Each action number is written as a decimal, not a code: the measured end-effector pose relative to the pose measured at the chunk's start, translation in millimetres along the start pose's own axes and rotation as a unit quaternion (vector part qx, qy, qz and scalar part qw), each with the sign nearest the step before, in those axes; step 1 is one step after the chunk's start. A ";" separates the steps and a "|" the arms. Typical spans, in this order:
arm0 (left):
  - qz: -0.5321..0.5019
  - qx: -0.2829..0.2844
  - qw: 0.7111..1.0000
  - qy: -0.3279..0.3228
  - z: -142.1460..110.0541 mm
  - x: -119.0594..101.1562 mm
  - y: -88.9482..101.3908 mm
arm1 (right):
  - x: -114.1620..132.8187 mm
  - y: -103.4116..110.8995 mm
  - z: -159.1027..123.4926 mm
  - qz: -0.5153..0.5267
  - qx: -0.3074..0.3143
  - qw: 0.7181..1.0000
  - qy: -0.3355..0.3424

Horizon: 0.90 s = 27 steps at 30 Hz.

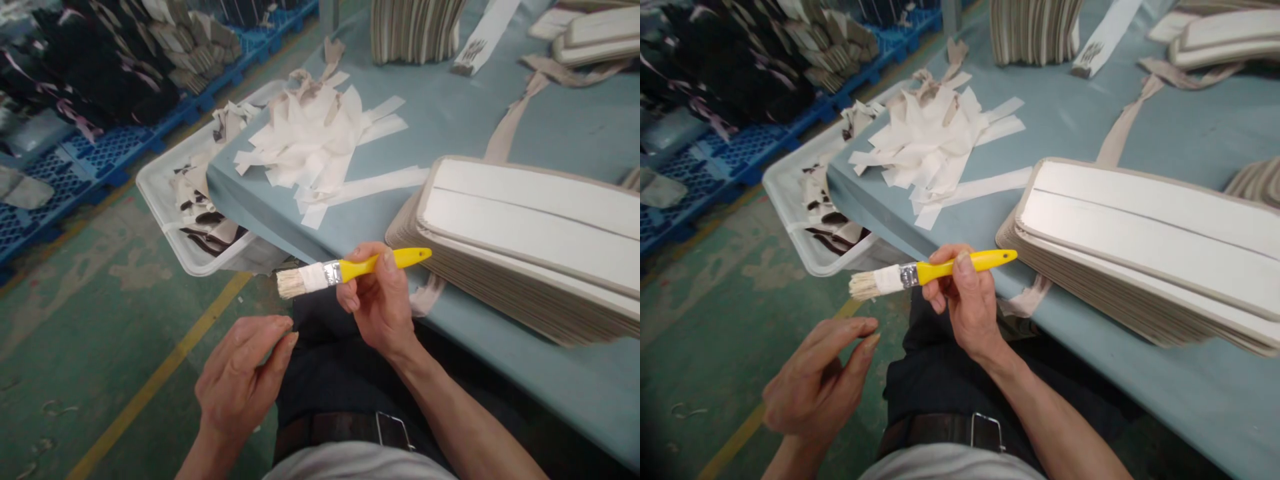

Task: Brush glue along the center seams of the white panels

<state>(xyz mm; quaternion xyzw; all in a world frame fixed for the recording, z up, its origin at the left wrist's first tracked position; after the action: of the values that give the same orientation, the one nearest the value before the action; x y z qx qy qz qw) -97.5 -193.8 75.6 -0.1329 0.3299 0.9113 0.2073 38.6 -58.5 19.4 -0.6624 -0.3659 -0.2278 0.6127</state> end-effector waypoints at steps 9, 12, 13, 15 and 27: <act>-0.110 -0.120 0.972 0.170 -13.8 14.0 2.6 | -9.9 -2.8 -8.9 0.028 0.021 0.999 -0.003; -0.126 -0.132 0.962 0.202 -14.5 16.0 0.2 | -12.9 -4.6 -10.8 0.019 0.022 1.000 -0.008; -0.130 -0.134 0.959 0.214 -14.6 16.9 -0.4 | -13.4 -4.7 -11.1 0.015 0.019 1.000 -0.008; -0.135 -0.135 0.952 0.239 -15.3 19.5 -1.4 | -13.9 -4.7 -11.5 0.003 0.013 1.000 -0.007; -0.239 -0.140 0.838 0.470 -39.8 55.9 -16.2 | -19.7 -11.1 -20.2 -0.031 0.013 0.999 0.009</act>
<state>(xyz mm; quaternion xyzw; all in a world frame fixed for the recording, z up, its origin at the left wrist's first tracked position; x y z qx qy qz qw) -134.9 -192.5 15.9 -0.6477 0.2150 0.6977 0.2179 20.7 -82.5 14.7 -0.6408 -0.3840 -0.2483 0.6167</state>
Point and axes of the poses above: each hand's wrist, its own z-axis towards the middle knuckle, its own y-axis out of the back of the hand, x = y × z, the point moved 6 cm from there along z, towards the middle knuckle, and after that the axes turned 12 degrees about -x, right-handed, at the moved point
